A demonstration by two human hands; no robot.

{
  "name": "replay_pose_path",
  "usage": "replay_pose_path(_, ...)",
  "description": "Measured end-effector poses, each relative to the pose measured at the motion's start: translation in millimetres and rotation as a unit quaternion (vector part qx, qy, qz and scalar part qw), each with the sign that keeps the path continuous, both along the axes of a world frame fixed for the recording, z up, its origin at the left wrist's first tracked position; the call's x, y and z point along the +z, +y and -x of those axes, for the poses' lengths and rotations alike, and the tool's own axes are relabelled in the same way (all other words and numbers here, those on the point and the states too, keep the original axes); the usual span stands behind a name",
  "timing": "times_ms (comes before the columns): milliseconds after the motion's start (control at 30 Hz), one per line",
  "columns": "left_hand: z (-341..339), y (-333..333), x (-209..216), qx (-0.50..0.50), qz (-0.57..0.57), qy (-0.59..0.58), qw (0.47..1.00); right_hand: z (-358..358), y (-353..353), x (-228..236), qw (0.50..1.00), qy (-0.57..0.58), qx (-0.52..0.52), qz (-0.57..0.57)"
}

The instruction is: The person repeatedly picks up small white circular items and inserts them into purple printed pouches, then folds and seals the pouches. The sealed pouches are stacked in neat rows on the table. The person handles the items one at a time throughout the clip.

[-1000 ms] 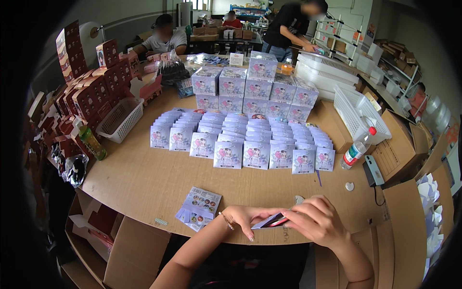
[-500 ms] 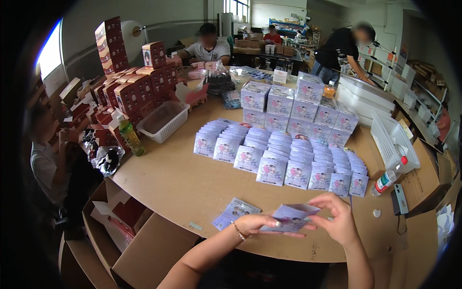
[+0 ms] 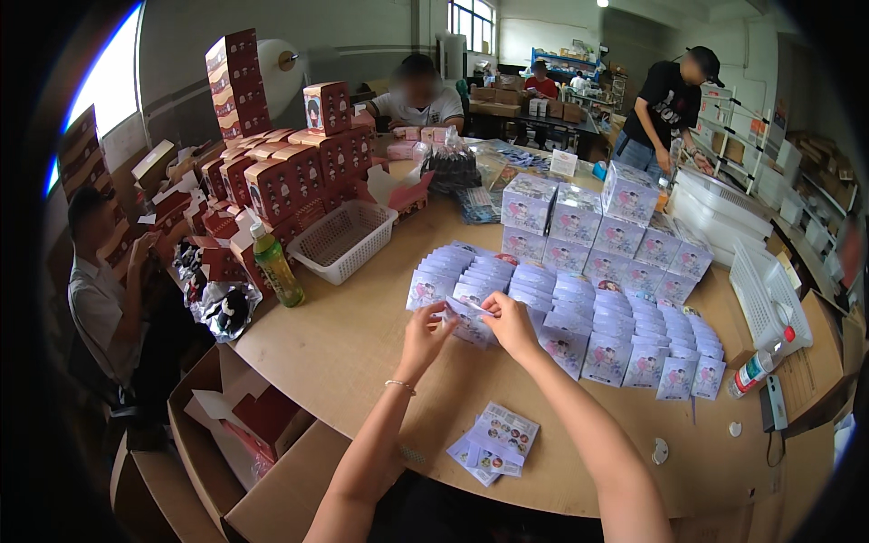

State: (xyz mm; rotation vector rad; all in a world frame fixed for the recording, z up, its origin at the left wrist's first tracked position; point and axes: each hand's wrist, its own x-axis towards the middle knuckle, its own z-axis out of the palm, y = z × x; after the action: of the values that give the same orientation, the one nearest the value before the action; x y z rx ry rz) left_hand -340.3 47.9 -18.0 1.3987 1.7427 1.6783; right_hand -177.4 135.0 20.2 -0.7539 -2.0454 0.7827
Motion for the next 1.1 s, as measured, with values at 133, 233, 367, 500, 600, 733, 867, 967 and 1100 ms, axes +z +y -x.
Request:
replay_pose_path(133, -5.5, 7.5, -30.1, 0.05, -0.017, 0.209, 0.977, 11.3, 19.1, -8.2, 0.999, -0.031, -0.028, -0.035)
replay_pose_path(233, -20.4, 7.0, -32.3, 0.062, -0.023, 0.274, 0.96, 5.9, 29.7, -9.5, 0.99, -0.085, -0.019, -0.109)
replay_pose_path(367, -32.1, 5.4, -28.0, 0.072, -0.013, 0.282, 0.957, 3.8, 32.9, -9.0, 0.971, -0.113, -0.03, -0.207)
replay_pose_path(500, -29.6, 6.1, -36.1, 0.059, -0.019, 0.292, 0.955, -1.7, 19.1, -1.3, 0.967, -0.105, -0.044, -0.226)
replay_pose_path(600, -29.9, -0.1, -32.7, 0.06, -0.015, 0.292, 0.954, -21.0, -7.1, 13.9, 0.977, -0.141, -0.008, -0.16)
replay_pose_path(733, -33.2, -10.8, -21.0, 0.08, -0.018, 0.285, 0.955, -83.0, -78.6, 44.5, 0.924, -0.36, 0.129, 0.016)
replay_pose_path(867, -43.8, -13.3, -2.6, 0.069, -0.04, 0.283, 0.956, -137.2, -146.7, 20.3, 0.904, -0.398, 0.154, -0.029)
replay_pose_path(967, -47.3, -14.8, 3.9, 0.033, -0.061, 0.286, 0.956, -144.8, -165.5, 1.7, 0.91, -0.363, 0.099, -0.172)
replay_pose_path(1100, -39.0, -17.0, -7.3, 0.005, -0.022, 0.328, 0.944, -149.0, -145.2, -4.5, 0.938, -0.288, 0.075, -0.175)
